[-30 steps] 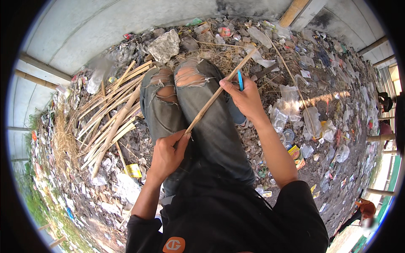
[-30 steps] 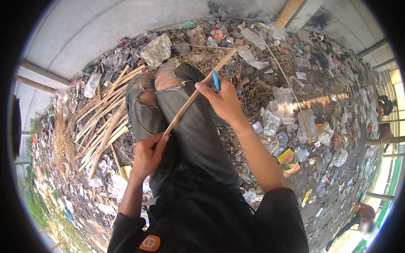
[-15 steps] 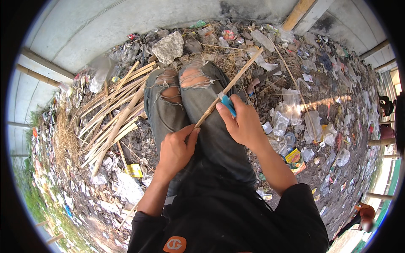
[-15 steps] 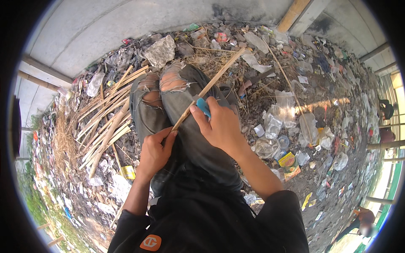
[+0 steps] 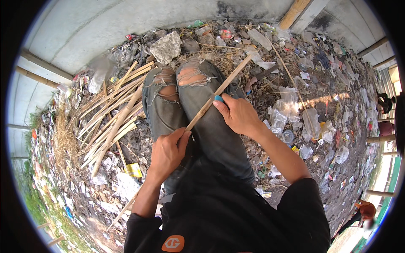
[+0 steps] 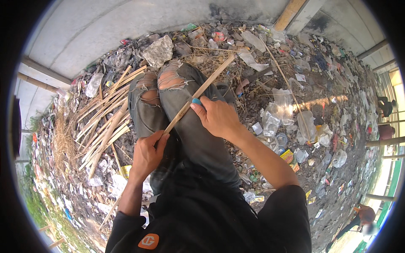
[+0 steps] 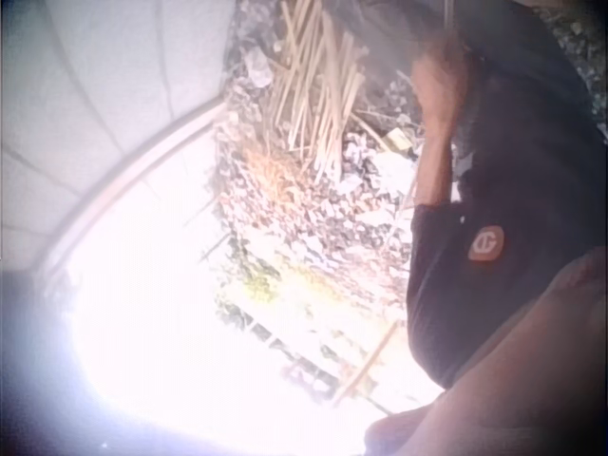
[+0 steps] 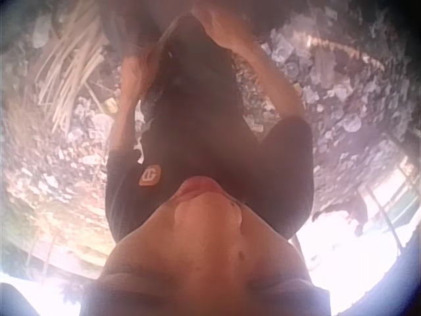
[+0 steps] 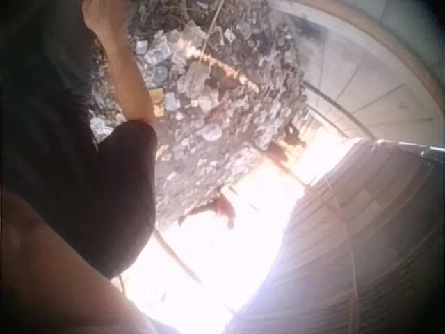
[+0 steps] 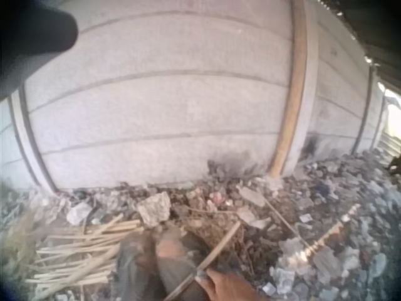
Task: The person sits on the ground and uses a small knife to shave and sharpen a thin wooden stick. They hold the stick against their leg and repeatedly scrape the blade along its length to remove bark and shape the wood.
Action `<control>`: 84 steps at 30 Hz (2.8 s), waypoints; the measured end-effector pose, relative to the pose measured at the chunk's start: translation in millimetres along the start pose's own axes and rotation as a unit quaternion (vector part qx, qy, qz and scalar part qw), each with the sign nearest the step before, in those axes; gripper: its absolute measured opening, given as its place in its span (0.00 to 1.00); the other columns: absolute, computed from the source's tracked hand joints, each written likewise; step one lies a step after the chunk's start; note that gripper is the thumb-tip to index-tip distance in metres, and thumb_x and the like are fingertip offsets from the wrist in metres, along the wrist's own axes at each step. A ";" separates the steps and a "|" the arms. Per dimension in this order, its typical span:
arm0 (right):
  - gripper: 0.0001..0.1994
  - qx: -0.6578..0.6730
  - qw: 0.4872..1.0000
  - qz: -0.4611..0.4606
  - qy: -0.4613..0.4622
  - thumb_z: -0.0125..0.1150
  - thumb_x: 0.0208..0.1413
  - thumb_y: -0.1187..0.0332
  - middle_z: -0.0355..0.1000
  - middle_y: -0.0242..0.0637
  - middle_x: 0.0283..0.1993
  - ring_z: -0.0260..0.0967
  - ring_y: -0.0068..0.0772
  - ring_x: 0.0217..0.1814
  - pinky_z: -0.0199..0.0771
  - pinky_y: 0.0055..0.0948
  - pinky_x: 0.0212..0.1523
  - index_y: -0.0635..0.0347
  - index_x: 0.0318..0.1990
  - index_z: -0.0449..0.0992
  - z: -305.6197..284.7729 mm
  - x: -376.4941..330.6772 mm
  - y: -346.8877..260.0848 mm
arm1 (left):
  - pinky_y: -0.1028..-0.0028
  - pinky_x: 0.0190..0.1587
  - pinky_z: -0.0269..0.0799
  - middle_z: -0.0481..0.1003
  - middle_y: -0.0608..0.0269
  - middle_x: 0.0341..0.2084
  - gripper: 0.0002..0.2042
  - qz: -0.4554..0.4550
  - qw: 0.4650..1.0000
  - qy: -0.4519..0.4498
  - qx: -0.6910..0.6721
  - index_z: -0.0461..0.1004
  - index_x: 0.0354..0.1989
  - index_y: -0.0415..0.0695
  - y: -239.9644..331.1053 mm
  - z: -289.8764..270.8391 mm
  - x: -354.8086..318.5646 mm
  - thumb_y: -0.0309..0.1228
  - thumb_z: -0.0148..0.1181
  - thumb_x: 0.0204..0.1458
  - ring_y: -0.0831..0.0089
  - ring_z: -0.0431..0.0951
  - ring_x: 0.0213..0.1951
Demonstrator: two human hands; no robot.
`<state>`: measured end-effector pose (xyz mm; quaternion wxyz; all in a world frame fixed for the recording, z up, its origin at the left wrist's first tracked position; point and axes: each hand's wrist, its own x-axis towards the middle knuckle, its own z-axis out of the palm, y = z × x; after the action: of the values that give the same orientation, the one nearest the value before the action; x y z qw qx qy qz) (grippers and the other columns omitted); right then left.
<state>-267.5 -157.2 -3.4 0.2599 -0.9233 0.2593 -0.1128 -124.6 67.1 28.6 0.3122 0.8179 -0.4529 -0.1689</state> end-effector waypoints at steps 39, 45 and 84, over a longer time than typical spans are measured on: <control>0.19 0.293 0.944 0.107 0.110 0.56 0.74 0.52 0.69 0.41 0.23 0.68 0.37 0.25 0.68 0.40 0.31 0.63 0.42 0.72 -19.2 -2.8 43.8 | 0.64 0.21 0.65 0.72 0.57 0.16 0.10 0.031 0.993 0.058 0.101 0.87 0.48 0.42 -62.4 -57.2 -54.0 0.28 0.71 0.59 0.64 0.73 0.16; 0.20 0.089 0.993 -0.038 0.068 0.54 0.75 0.51 0.73 0.56 0.23 0.69 0.65 0.27 0.69 0.50 0.28 0.64 0.42 0.72 9.7 -20.5 -16.6 | 0.62 0.21 0.67 0.73 0.59 0.17 0.09 0.084 0.978 0.087 0.167 0.87 0.46 0.46 -56.3 -49.5 -46.3 0.30 0.73 0.58 0.61 0.75 0.16; 0.24 0.073 0.991 0.010 0.109 0.51 0.75 0.49 0.77 0.59 0.28 0.77 0.68 0.35 0.75 0.56 0.35 0.65 0.45 0.78 -3.1 19.1 36.1 | 0.60 0.21 0.71 0.72 0.64 0.17 0.08 0.115 0.963 0.092 0.226 0.84 0.45 0.50 -19.0 -40.7 -30.3 0.36 0.71 0.59 0.59 0.77 0.17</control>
<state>-267.6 -195.1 -18.8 0.2976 -0.8815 0.2864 -0.2288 -105.9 114.8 46.3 0.1765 0.8218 -0.5393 0.0513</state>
